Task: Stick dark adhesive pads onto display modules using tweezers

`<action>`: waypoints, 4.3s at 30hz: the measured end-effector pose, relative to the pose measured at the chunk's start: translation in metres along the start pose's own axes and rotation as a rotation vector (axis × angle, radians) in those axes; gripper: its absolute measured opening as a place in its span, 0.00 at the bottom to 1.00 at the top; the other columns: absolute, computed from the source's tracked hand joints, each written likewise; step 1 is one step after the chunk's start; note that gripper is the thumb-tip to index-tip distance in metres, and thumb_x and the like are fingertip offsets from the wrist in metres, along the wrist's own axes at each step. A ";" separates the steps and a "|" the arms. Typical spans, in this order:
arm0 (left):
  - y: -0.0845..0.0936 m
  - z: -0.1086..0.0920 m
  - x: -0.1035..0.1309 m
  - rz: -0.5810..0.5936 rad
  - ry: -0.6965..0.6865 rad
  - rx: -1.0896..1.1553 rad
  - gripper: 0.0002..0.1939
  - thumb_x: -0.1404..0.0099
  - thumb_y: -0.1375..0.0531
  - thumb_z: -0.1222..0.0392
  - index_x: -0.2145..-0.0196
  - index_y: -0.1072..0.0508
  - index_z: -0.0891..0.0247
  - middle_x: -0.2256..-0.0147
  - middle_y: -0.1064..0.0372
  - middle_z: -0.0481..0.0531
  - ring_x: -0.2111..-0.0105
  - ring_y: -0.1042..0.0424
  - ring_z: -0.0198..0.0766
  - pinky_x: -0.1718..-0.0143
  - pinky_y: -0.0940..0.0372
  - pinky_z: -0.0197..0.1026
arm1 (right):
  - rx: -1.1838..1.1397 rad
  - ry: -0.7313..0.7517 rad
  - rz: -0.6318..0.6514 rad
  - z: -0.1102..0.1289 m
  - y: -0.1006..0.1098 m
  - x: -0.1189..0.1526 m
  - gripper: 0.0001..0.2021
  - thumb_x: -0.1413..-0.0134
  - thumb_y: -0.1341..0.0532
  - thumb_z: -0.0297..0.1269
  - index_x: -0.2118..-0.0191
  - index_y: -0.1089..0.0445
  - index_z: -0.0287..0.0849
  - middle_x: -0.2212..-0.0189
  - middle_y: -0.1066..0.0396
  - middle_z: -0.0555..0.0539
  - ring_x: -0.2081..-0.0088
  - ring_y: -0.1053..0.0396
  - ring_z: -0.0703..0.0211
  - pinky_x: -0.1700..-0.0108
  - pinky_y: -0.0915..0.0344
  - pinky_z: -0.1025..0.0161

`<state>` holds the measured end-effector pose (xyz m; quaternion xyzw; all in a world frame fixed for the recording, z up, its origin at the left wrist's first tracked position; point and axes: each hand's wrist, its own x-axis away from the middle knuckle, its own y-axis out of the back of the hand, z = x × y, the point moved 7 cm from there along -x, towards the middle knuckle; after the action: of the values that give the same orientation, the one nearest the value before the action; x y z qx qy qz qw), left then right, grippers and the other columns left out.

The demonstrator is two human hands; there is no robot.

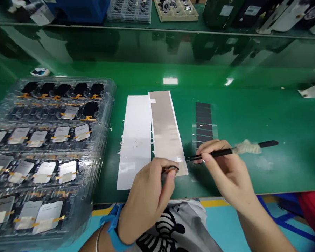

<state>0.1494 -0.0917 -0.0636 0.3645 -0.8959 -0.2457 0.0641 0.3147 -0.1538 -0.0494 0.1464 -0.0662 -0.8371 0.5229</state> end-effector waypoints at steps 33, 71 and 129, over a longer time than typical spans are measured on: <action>-0.020 0.012 -0.010 0.021 0.351 0.652 0.07 0.23 0.51 0.52 0.59 0.44 0.55 0.70 0.29 0.43 0.77 0.30 0.30 0.73 0.34 0.33 | -0.446 -0.074 -0.626 -0.019 0.001 0.035 0.05 0.42 0.34 0.31 0.64 0.31 0.45 0.68 0.31 0.53 0.67 0.22 0.62 0.69 0.22 0.67; -0.031 0.008 -0.013 0.029 0.269 0.886 0.07 0.23 0.53 0.50 0.55 0.47 0.54 0.68 0.35 0.44 0.76 0.39 0.31 0.72 0.41 0.37 | -0.375 -0.036 -0.542 -0.011 -0.029 0.031 0.05 0.35 0.40 0.32 0.61 0.37 0.49 0.69 0.30 0.51 0.64 0.20 0.58 0.71 0.21 0.64; -0.046 -0.010 -0.018 0.168 0.007 0.102 0.03 0.24 0.49 0.60 0.59 0.37 0.56 0.67 0.27 0.46 0.73 0.31 0.33 0.75 0.38 0.36 | 0.294 -0.024 -0.156 -0.008 0.076 0.034 0.04 0.39 0.36 0.30 0.61 0.24 0.45 0.63 0.25 0.48 0.62 0.21 0.60 0.60 0.20 0.67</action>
<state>0.1944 -0.1117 -0.0759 0.2916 -0.9345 -0.1920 0.0691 0.3687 -0.2175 -0.0425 0.2160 -0.1825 -0.8583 0.4283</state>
